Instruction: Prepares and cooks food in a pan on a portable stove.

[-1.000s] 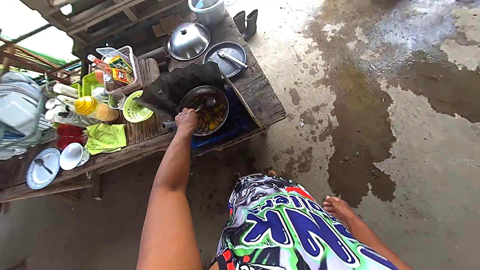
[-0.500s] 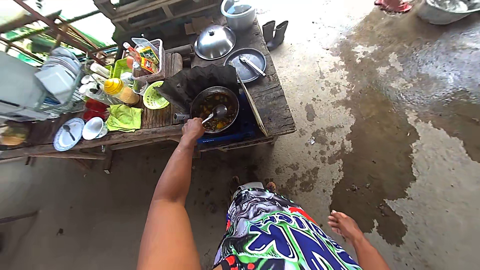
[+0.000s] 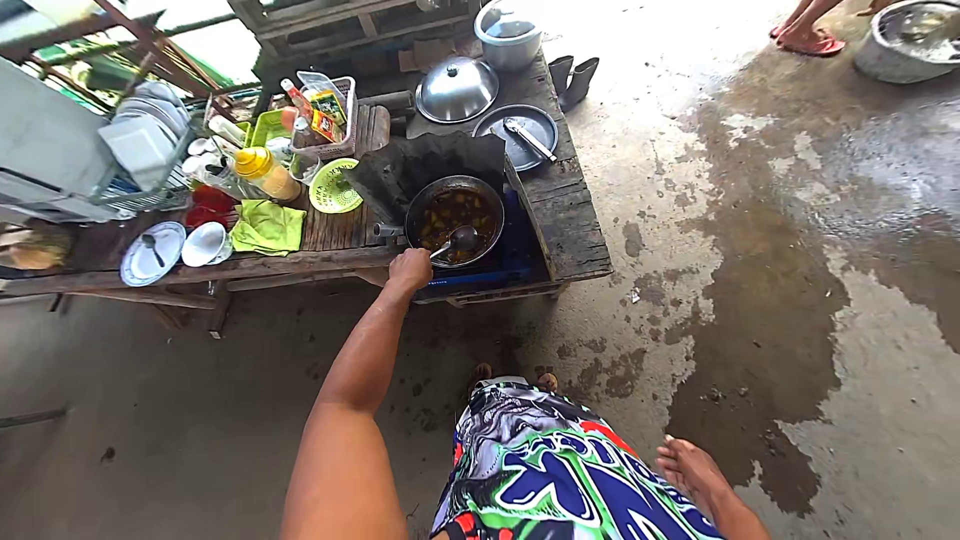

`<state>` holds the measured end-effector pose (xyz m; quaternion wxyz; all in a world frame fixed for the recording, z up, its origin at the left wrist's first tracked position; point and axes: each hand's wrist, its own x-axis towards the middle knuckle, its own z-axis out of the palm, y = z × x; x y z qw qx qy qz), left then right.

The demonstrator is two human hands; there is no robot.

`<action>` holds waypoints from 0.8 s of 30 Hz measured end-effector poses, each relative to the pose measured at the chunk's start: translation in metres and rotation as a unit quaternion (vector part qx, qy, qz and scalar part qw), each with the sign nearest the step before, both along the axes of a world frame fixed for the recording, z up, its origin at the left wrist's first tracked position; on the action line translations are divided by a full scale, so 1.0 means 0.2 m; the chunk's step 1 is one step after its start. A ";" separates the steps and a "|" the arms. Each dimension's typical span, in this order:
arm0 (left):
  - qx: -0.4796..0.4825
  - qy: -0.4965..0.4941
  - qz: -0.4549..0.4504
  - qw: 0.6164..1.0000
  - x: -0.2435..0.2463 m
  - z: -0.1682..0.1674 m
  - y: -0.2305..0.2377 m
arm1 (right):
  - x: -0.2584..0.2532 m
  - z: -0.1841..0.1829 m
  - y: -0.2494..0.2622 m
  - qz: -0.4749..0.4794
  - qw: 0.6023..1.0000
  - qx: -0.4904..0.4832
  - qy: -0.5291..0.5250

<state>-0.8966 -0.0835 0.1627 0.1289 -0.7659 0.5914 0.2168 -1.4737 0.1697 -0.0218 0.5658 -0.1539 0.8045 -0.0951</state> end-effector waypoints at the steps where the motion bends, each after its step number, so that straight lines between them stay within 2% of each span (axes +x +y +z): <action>1: -0.002 -0.002 -0.004 1.000 0.02 0.02 0.01 | 0.02 0.00 -0.01 -0.002 1.000 -0.005 0.003; 6: 0.003 -0.008 -0.027 1.000 0.17 0.03 0.03 | 0.21 0.04 -0.02 0.010 1.000 -0.009 0.008; 9: -0.031 -0.015 -0.026 0.999 0.30 0.13 0.01 | 0.32 0.05 0.01 0.007 1.000 -0.012 0.011; 11: -0.056 -0.066 -0.038 0.996 0.39 0.21 -0.01 | 0.37 0.05 0.06 -0.005 1.000 -0.017 0.013; 14: -0.072 -0.150 -0.070 0.984 0.48 0.23 -0.07 | 0.46 0.02 0.16 -0.036 0.999 -0.022 0.011; 19: -0.045 -0.115 -0.098 0.987 0.52 0.12 -0.15 | 0.72 0.07 0.38 -0.079 0.997 -0.006 0.005; 24: 0.006 -0.117 -0.162 0.980 0.49 0.28 -0.19 | 0.95 0.00 0.67 -0.137 0.990 0.033 -0.005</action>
